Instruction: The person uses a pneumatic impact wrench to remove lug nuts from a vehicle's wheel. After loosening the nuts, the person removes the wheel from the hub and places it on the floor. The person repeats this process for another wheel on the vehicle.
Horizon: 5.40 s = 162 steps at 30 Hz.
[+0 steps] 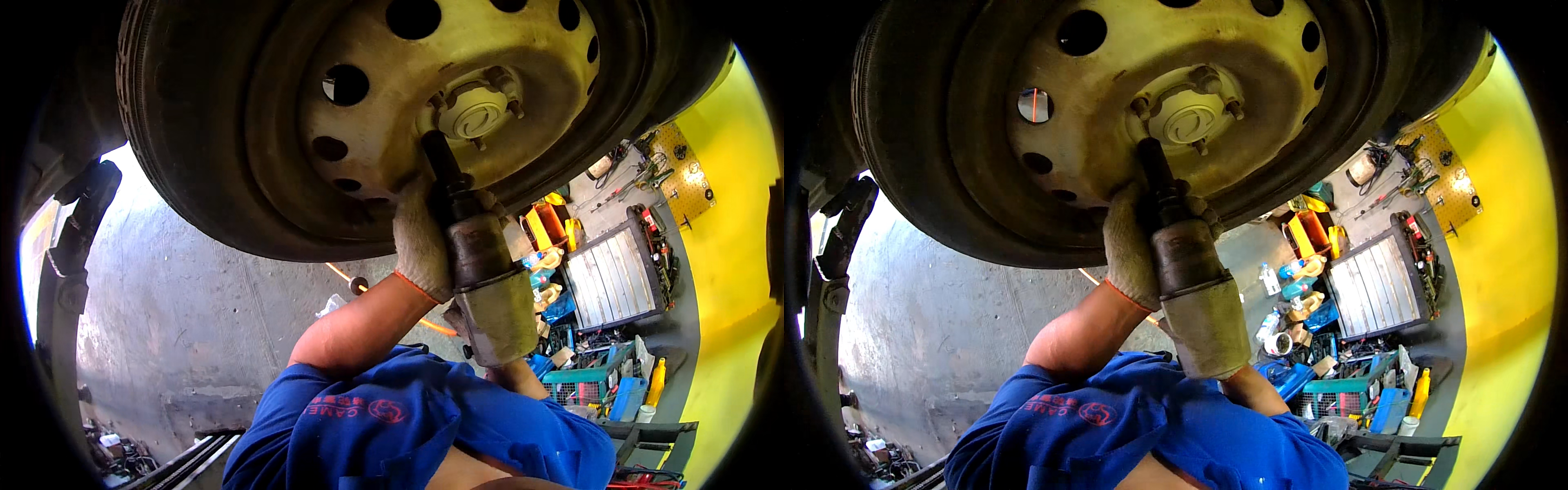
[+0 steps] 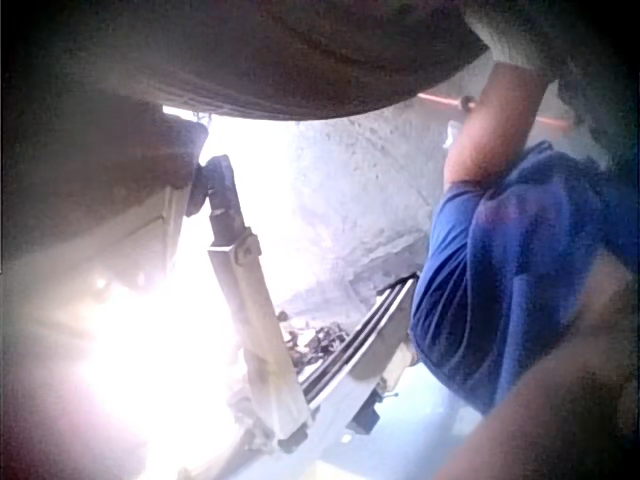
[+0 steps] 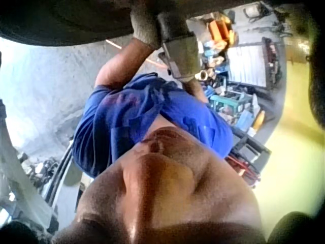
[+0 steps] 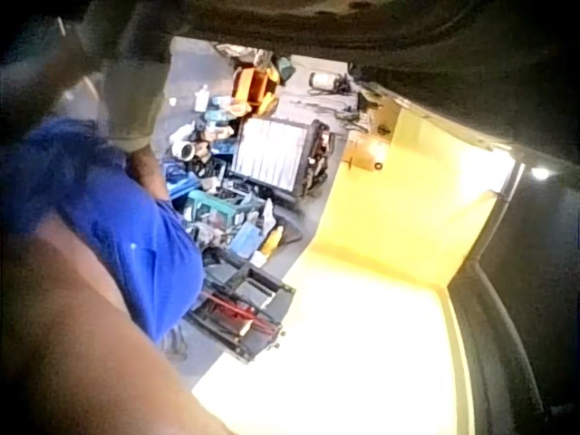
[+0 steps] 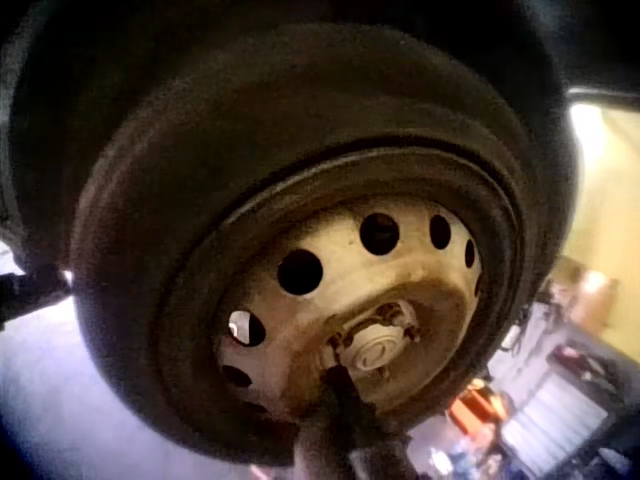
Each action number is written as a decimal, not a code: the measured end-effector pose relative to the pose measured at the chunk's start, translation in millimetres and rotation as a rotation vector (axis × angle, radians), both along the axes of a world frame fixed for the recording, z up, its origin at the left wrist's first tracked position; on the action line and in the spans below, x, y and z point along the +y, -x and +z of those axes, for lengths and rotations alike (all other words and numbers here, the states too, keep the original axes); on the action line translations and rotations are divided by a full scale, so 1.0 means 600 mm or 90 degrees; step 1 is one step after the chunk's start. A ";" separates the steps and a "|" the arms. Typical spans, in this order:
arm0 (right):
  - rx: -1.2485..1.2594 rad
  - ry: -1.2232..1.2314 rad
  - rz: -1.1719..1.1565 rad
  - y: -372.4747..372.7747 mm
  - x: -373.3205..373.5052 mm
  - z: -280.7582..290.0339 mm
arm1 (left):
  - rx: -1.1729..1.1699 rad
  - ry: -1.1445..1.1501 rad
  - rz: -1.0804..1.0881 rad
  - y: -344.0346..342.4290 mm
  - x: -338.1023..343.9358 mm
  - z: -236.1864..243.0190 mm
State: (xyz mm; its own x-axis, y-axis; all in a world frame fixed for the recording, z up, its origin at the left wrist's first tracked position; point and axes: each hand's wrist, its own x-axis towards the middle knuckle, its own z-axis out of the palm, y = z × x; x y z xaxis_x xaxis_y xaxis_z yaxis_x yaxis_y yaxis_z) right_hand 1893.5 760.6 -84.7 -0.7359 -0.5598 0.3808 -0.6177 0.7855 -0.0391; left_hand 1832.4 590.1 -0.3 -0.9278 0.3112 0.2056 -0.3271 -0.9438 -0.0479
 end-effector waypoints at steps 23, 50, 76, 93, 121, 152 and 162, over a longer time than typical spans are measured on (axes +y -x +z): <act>-0.248 0.275 0.075 -0.019 0.050 -0.017 | 0.027 0.215 0.121 -0.046 0.023 0.028; -0.490 0.432 0.193 -0.033 0.141 -0.039 | 0.108 1.175 1.067 -0.091 0.025 0.038; -0.326 0.744 0.261 -0.011 0.123 -0.037 | -0.061 0.247 0.267 -0.071 0.105 0.151; -0.306 0.687 -0.005 -0.026 0.181 -0.041 | 0.096 -0.020 -0.038 -0.046 0.087 0.162; -0.346 0.800 0.125 -0.032 0.007 0.217 | 0.074 0.054 -0.006 0.052 0.037 0.188; -0.173 0.685 0.134 -0.010 0.012 0.206 | -0.003 0.181 0.169 0.030 0.042 0.201; -0.231 0.779 0.137 -0.028 -0.004 0.221 | -0.021 0.211 0.210 0.001 0.043 0.219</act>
